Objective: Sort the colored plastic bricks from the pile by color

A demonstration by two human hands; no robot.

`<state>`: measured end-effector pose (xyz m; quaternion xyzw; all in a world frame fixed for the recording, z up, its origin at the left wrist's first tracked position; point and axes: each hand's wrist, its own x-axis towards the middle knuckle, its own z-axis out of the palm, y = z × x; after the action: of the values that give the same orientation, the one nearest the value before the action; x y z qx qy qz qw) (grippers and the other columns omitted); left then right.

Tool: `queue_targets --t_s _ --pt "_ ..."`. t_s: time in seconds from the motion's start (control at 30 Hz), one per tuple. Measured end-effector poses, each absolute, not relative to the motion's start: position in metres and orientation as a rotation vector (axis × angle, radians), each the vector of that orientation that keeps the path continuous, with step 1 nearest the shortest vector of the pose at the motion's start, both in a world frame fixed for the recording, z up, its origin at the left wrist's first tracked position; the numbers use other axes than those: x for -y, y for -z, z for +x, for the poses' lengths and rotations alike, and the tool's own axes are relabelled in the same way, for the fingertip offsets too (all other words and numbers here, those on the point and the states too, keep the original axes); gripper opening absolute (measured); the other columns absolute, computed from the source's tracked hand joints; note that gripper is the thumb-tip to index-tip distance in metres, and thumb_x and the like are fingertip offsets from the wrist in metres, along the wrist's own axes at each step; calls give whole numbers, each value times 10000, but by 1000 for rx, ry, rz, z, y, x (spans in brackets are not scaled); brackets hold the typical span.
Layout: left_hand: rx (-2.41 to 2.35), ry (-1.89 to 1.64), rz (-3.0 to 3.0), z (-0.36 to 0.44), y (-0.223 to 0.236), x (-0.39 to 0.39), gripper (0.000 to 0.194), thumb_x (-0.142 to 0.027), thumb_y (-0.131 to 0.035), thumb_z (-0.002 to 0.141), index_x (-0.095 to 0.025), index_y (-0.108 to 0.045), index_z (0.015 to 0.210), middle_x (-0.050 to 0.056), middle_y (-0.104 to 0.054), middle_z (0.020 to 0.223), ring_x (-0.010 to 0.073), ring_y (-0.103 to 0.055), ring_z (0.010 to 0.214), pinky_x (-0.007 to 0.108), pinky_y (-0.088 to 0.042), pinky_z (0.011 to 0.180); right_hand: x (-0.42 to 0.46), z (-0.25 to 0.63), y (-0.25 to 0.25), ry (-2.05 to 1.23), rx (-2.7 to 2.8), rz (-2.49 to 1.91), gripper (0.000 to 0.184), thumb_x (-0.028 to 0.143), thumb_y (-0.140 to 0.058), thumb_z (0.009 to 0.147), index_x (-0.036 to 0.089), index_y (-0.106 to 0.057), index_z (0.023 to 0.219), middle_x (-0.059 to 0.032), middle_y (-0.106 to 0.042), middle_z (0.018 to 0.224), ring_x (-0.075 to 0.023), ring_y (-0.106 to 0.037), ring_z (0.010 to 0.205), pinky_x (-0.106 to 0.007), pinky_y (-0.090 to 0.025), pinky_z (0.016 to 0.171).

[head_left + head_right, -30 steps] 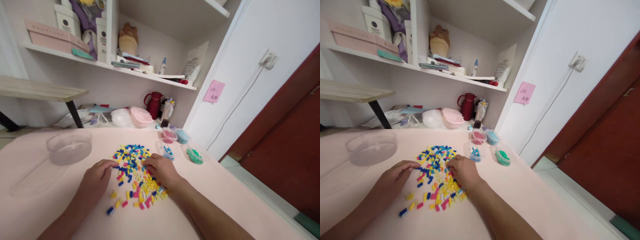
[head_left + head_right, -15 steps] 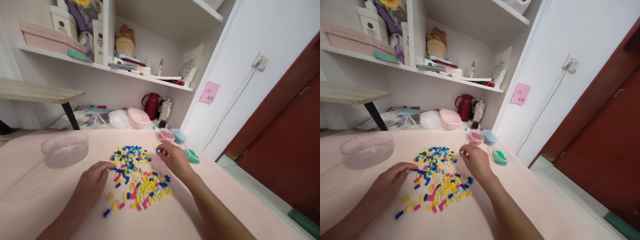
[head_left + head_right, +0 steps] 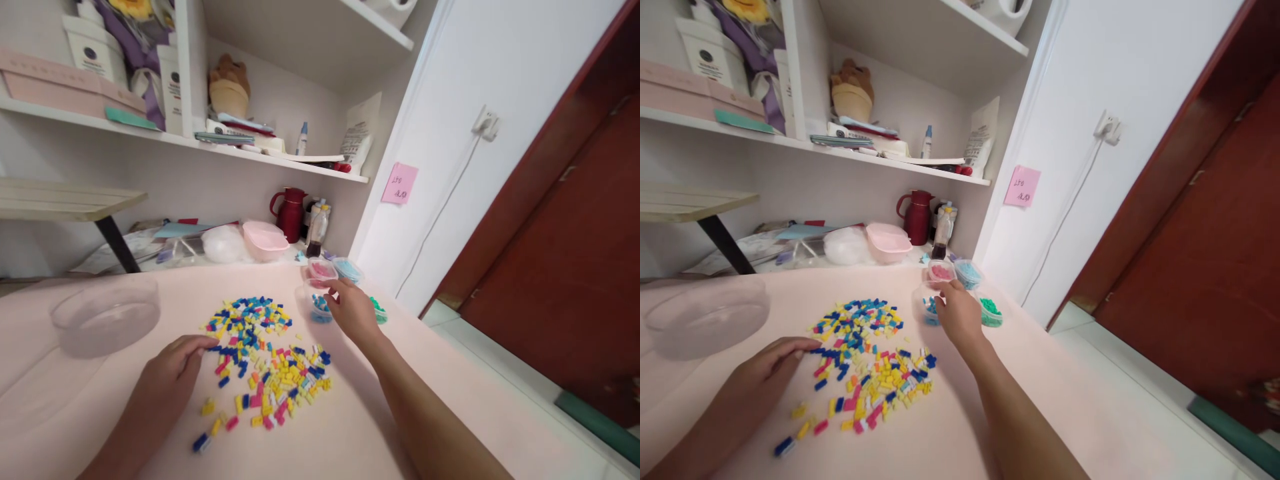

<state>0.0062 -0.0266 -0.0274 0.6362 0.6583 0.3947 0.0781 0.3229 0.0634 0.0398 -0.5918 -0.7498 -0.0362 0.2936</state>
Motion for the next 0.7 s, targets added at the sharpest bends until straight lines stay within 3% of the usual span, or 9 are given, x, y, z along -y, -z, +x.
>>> queue_targets --t_s 0.1,0.23,0.37,0.57,0.7 --pt "-1976 -1179 1887 7 26 28 338 -393 -428 815 -289 -740 893 2 -760 1034 230 -693 1013 354 -542 891 -59 316 -41 58 1981 -1456 305 184 -506 885 263 -667 1131 -43 -654 1061 -153 -608 752 -268 -424 672" --pt "-1940 -1198 1883 11 21 31 338 -375 -422 812 -277 -738 878 8 -762 1012 224 -698 988 351 -536 905 -46 295 -35 -182 2128 -1171 238 181 -512 899 239 -697 1037 -37 -675 947 -152 -614 765 -269 -464 727" --pt "-1945 -1203 1871 13 19 32 334 -351 -417 815 -270 -735 874 9 -766 995 222 -700 974 352 -536 905 -32 273 -23 -368 2348 -977 207 162 -556 890 244 -719 988 -36 -677 994 -151 -635 877 -250 -474 778" --pt "-1932 -1191 1906 14 18 34 342 -316 -403 833 -260 -734 894 16 -761 1003 215 -695 980 346 -535 901 -27 259 -9 -324 2499 -1007 231 184 -514 931 244 -718 1021 -42 -695 1017 -165 -633 965 -264 -464 861" --pt "-1938 -1211 1900 17 14 37 341 -276 -398 837 -257 -736 875 13 -763 993 206 -697 967 335 -533 901 -26 255 -9 -328 2510 -1105 172 261 -591 898 250 -725 1005 -38 -708 1020 -182 -630 985 -274 -458 873"
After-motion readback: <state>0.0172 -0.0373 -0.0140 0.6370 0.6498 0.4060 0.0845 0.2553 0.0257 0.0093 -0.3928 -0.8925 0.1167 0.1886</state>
